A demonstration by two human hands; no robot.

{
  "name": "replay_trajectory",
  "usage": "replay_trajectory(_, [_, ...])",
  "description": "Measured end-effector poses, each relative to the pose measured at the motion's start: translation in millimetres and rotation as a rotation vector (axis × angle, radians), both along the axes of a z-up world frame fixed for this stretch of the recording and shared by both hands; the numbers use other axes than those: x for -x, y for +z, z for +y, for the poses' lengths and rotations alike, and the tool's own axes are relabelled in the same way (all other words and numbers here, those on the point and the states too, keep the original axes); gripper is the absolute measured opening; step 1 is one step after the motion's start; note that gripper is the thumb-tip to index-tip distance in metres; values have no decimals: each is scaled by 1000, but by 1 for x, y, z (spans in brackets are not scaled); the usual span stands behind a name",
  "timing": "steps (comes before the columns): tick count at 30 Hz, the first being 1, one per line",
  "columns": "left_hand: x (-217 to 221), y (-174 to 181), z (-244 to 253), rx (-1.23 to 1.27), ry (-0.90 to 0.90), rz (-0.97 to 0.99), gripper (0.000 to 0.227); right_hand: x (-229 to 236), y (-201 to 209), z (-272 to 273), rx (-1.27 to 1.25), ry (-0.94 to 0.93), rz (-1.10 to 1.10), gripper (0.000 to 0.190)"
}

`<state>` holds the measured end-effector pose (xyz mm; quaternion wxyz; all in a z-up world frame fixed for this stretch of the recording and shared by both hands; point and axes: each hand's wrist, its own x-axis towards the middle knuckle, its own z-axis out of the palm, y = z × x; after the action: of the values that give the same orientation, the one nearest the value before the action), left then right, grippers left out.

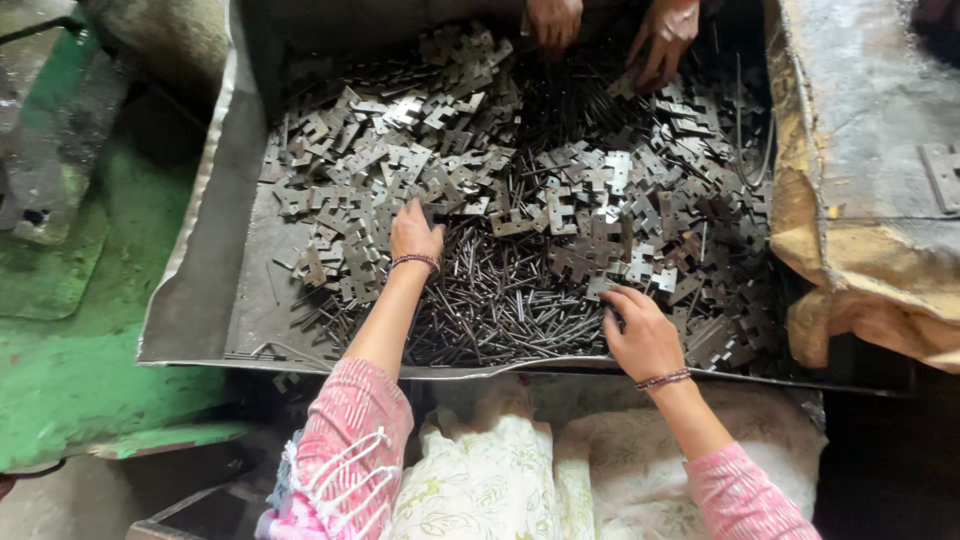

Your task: The person inserts metal pins into hinge plates and places the assembled hinges into a metal bin. The person handles the parts by hand and works alongside others in a workshop setting.

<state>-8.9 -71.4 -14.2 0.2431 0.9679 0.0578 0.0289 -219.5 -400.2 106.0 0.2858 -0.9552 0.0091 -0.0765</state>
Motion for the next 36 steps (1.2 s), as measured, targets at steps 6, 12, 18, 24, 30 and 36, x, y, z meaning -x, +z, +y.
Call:
replay_trajectory(6, [21,-3,-6,192,-136,24,24,0,-3,-3,-8,-7,9,26])
replay_trajectory(12, [74,37,-20,-71,-1000,-354,20,3,-6,-3,-8,21,-17,25])
replay_trajectory(18, [94,64,-38,148,-731,19,15,2,-3,-3,-27,10,-11,24])
replay_trajectory(24, [83,71,-68,338,-323,165,71,0,-2,-3,-15,16,-10,26])
replay_trajectory(30, [66,64,-71,-126,-1107,-446,30,2,-2,-2,-30,15,13,26])
replay_trajectory(36, [46,57,-44,-429,-1341,-428,35,4,-5,-4,-24,12,-19,26])
